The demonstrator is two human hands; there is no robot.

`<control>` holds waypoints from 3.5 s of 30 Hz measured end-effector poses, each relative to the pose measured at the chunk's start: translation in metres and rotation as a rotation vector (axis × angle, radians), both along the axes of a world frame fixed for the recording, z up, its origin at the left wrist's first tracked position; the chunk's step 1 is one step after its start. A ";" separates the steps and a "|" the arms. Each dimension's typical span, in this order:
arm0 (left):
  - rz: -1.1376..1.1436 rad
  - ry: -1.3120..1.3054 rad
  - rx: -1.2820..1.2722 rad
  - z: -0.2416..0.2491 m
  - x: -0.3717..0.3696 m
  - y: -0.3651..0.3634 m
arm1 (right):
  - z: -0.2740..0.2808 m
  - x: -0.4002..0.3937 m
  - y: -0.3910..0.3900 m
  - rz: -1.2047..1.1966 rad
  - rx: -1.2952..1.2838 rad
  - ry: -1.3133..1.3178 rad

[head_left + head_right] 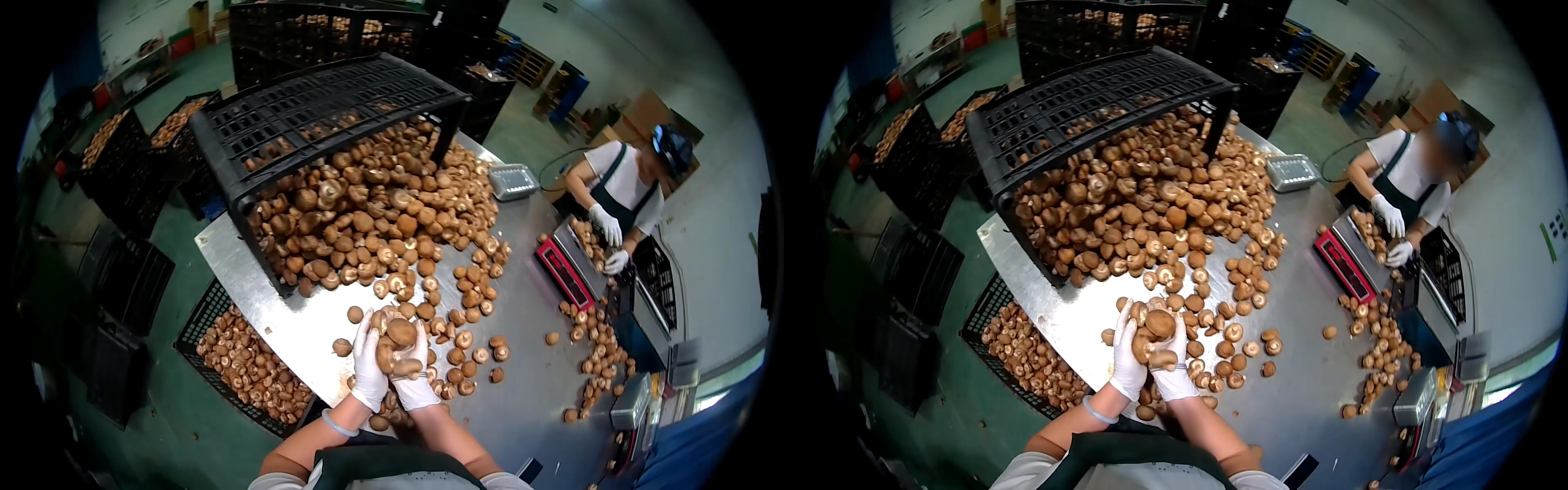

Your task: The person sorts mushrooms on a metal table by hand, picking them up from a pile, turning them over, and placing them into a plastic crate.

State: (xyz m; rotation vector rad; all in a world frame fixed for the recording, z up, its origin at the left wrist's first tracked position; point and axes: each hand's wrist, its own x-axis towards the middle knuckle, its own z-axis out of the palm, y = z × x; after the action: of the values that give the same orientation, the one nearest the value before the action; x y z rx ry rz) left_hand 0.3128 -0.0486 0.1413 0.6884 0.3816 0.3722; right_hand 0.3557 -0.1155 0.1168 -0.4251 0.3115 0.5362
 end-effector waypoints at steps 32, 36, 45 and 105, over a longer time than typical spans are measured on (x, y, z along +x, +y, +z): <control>-0.140 0.162 0.193 -0.009 0.023 -0.096 | -0.044 0.051 -0.067 -0.553 0.107 0.245; -0.168 0.160 -0.474 -0.066 0.041 -0.067 | -0.030 0.051 -0.070 -0.584 0.117 0.137; -0.172 -0.019 -0.238 -0.009 0.043 -0.022 | -0.003 0.015 -0.094 0.045 0.654 0.025; -0.290 0.237 1.308 -0.045 0.031 0.056 | -0.055 0.058 -0.068 0.360 -2.210 -1.439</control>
State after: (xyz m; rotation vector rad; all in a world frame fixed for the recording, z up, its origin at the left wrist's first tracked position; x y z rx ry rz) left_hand 0.3439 0.0075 0.0965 2.0538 0.2157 0.2260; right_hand 0.4139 -0.1839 0.0620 -2.8303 -0.7936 -0.1399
